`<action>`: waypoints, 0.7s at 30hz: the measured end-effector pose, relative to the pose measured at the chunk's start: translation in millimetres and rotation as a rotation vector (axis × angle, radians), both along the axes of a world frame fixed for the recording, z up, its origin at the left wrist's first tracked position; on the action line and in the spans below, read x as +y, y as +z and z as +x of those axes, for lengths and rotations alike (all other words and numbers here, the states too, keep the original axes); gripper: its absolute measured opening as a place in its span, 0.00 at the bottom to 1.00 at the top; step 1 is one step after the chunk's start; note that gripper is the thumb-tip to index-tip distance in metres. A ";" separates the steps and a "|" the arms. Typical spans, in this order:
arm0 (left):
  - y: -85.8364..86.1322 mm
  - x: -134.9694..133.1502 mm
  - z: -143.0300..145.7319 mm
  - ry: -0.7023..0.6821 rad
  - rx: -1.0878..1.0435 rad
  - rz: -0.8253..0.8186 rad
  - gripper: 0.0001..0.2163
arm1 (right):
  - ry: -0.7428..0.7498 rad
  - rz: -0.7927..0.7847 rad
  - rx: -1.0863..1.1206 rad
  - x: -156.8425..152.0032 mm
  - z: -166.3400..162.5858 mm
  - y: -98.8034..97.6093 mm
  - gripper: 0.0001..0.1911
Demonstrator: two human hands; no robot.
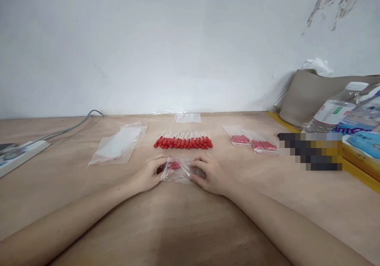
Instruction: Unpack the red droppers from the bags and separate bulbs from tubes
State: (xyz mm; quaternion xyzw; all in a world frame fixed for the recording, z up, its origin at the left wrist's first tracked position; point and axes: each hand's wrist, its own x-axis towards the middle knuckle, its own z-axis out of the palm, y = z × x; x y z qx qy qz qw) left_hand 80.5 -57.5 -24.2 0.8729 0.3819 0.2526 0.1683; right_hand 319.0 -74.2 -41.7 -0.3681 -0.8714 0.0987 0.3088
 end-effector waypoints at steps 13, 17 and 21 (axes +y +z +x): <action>12.8 -6.4 -16.1 -0.009 0.142 0.197 0.06 | 0.038 -0.059 0.026 1.0 -0.1 -3.1 0.15; 24.6 -3.3 -26.0 0.037 0.012 0.037 0.07 | 0.041 -0.048 0.030 1.6 0.2 -3.7 0.14; 25.2 0.9 -30.8 -0.045 0.010 -0.246 0.10 | 0.031 -0.054 0.030 2.0 -0.1 -3.7 0.14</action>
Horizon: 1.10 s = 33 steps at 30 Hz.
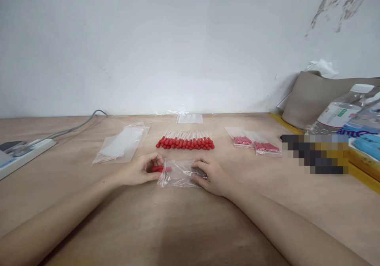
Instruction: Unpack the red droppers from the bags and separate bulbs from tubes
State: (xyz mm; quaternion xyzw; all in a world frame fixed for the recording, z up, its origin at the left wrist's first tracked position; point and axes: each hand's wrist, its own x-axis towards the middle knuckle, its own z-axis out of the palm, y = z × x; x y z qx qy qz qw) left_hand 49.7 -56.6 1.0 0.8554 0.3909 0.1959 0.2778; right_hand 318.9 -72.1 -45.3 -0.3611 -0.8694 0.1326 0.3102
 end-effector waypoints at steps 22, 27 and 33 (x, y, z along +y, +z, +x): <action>87.6 20.7 -62.0 0.448 -0.137 0.473 0.09 | -0.010 0.007 -0.001 -0.8 -0.2 0.0 0.14; 55.8 52.1 -4.8 0.478 -0.128 0.651 0.07 | -0.005 -0.009 0.003 -0.6 -0.2 -0.1 0.14; 20.3 73.3 69.9 0.416 0.271 0.703 0.06 | 0.003 -0.004 -0.005 0.2 0.0 0.3 0.13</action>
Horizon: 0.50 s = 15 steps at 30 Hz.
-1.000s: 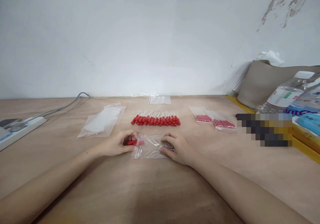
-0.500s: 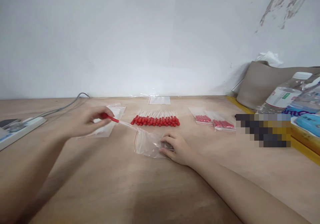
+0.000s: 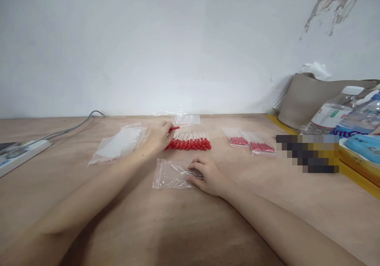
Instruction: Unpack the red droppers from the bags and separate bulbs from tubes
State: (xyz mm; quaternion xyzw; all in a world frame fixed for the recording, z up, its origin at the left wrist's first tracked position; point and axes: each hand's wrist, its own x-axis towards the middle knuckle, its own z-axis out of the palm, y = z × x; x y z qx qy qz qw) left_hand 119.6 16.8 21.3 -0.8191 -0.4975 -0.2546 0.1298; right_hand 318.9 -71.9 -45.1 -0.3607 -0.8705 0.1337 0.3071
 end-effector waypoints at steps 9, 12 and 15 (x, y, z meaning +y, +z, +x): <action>-6.7 -7.7 20.7 0.105 0.129 -0.071 0.09 | 0.020 0.009 0.005 0.5 -0.7 0.1 0.13; -2.2 -2.9 19.1 0.125 0.071 -0.047 0.10 | 0.010 0.000 -0.002 0.6 -0.4 -0.5 0.14; -2.6 0.9 18.2 0.112 -0.001 -0.032 0.10 | 0.006 -0.002 -0.009 1.2 0.0 -1.4 0.15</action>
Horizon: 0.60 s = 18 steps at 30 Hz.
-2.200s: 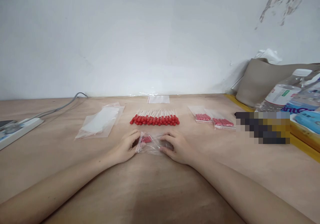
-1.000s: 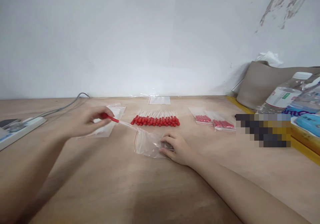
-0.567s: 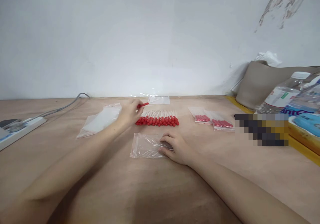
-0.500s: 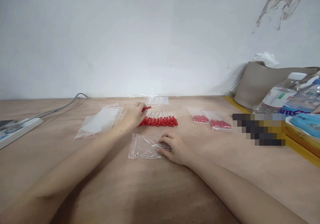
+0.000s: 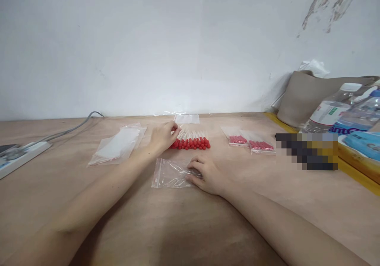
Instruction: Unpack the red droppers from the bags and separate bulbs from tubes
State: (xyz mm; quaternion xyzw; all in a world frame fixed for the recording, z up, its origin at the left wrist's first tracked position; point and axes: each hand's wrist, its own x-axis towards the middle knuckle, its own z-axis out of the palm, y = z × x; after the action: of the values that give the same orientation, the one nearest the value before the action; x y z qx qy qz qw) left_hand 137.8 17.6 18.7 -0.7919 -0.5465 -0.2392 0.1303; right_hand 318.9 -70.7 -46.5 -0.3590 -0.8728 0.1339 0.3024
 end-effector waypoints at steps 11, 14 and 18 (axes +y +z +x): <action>-5.4 -54.4 -36.9 -0.482 -0.086 -0.083 0.12 | 0.015 0.012 -0.032 -0.8 -1.3 2.4 0.17; -10.9 -77.9 -58.6 -0.660 -0.047 -0.261 0.14 | 0.041 0.020 -0.127 0.2 -1.1 4.9 0.20; -24.7 -91.1 -81.0 -0.704 0.154 -0.494 0.23 | 0.073 0.005 -0.288 1.8 0.7 10.1 0.22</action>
State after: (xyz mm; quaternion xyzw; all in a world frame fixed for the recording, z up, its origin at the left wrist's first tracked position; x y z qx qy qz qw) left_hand 56.8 -73.4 -6.0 -0.9529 -0.2725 -0.0717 -0.1122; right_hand 319.7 -68.9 -36.3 -0.3418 -0.9199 0.0898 0.1701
